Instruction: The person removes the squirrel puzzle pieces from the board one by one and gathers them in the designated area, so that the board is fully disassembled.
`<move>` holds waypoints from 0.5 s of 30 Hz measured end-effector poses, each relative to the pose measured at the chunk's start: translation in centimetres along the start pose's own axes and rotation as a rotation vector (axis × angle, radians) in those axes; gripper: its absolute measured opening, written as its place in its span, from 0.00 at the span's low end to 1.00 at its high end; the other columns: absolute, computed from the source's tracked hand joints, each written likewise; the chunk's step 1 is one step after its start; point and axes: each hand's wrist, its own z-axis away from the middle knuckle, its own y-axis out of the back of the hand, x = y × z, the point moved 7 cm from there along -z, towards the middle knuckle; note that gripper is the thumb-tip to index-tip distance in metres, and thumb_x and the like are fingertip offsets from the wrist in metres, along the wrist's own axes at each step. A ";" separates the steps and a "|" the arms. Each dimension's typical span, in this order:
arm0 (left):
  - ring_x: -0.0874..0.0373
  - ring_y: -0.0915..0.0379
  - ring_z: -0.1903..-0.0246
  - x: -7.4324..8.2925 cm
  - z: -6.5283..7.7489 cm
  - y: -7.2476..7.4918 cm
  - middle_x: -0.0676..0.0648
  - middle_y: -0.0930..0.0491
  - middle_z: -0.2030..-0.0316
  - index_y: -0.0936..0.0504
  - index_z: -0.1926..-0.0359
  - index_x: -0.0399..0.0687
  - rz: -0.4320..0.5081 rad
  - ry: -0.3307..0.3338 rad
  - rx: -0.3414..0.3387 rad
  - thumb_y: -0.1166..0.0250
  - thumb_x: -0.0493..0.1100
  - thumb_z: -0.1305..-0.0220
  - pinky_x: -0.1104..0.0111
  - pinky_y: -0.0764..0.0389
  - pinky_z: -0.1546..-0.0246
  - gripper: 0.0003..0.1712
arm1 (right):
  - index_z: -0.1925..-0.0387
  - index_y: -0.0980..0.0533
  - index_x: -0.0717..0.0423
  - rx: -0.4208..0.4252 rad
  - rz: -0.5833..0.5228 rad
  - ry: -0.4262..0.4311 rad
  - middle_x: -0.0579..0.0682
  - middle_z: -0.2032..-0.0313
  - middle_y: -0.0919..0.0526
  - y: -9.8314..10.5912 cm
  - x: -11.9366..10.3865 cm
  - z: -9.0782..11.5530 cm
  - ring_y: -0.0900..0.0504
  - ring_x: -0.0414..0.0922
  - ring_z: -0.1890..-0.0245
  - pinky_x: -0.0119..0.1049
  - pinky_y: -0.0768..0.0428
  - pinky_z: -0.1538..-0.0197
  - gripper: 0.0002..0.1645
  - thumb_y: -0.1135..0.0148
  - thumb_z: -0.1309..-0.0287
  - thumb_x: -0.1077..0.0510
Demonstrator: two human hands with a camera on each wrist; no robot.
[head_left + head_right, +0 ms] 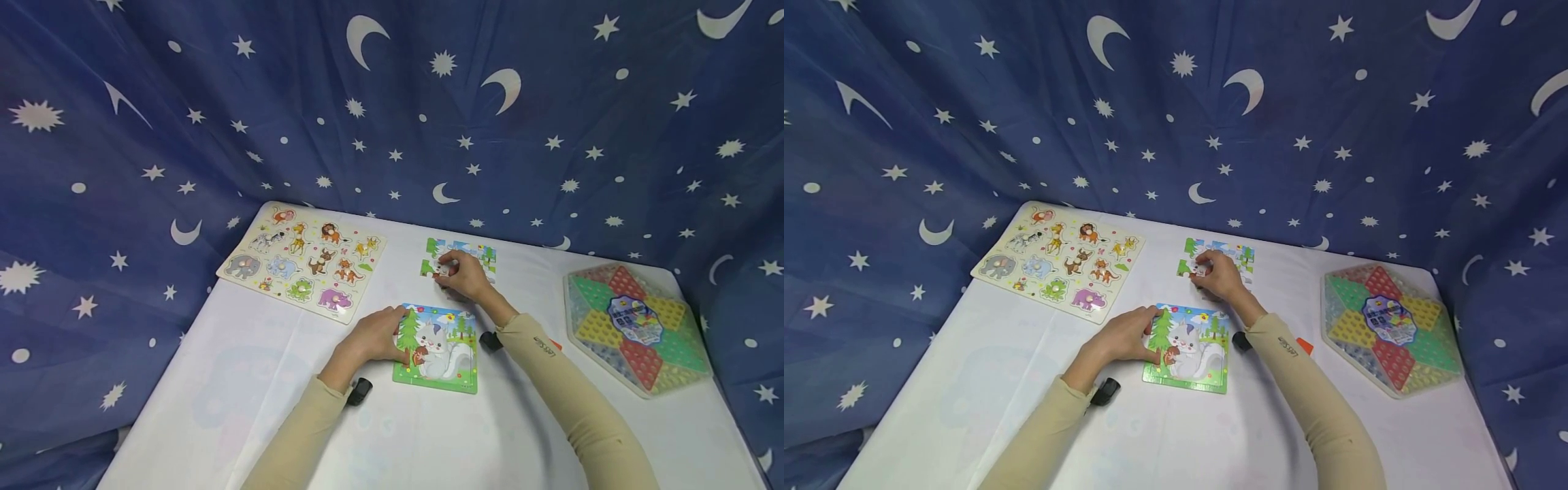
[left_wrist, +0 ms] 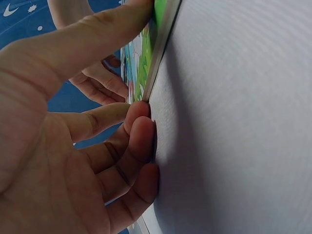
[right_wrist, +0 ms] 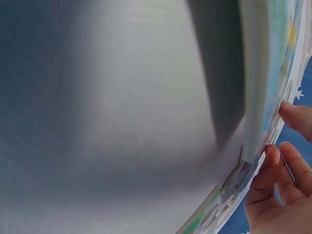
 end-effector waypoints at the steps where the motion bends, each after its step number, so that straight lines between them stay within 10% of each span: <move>1: 0.53 0.27 0.58 0.1 0.0 0.0 0.46 0.25 0.57 0.31 0.35 0.41 0.005 0.000 -0.001 0.18 0.52 0.60 0.59 0.24 0.51 0.52 | 0.50 0.20 0.62 0.002 0.001 0.000 0.56 0.69 0.22 0.1 0.0 0.1 0.26 0.46 0.72 0.38 0.30 0.68 0.23 0.25 0.49 0.61; 15: 0.52 0.26 0.54 0.0 0.0 -0.2 0.45 0.24 0.54 0.32 0.34 0.42 -0.008 0.016 -0.012 0.18 0.53 0.58 0.59 0.24 0.49 0.52 | 0.51 0.20 0.66 0.007 -0.001 0.127 0.63 0.54 0.20 1.4 -2.0 3.0 0.18 0.54 0.60 0.49 0.21 0.58 0.20 0.30 0.44 0.61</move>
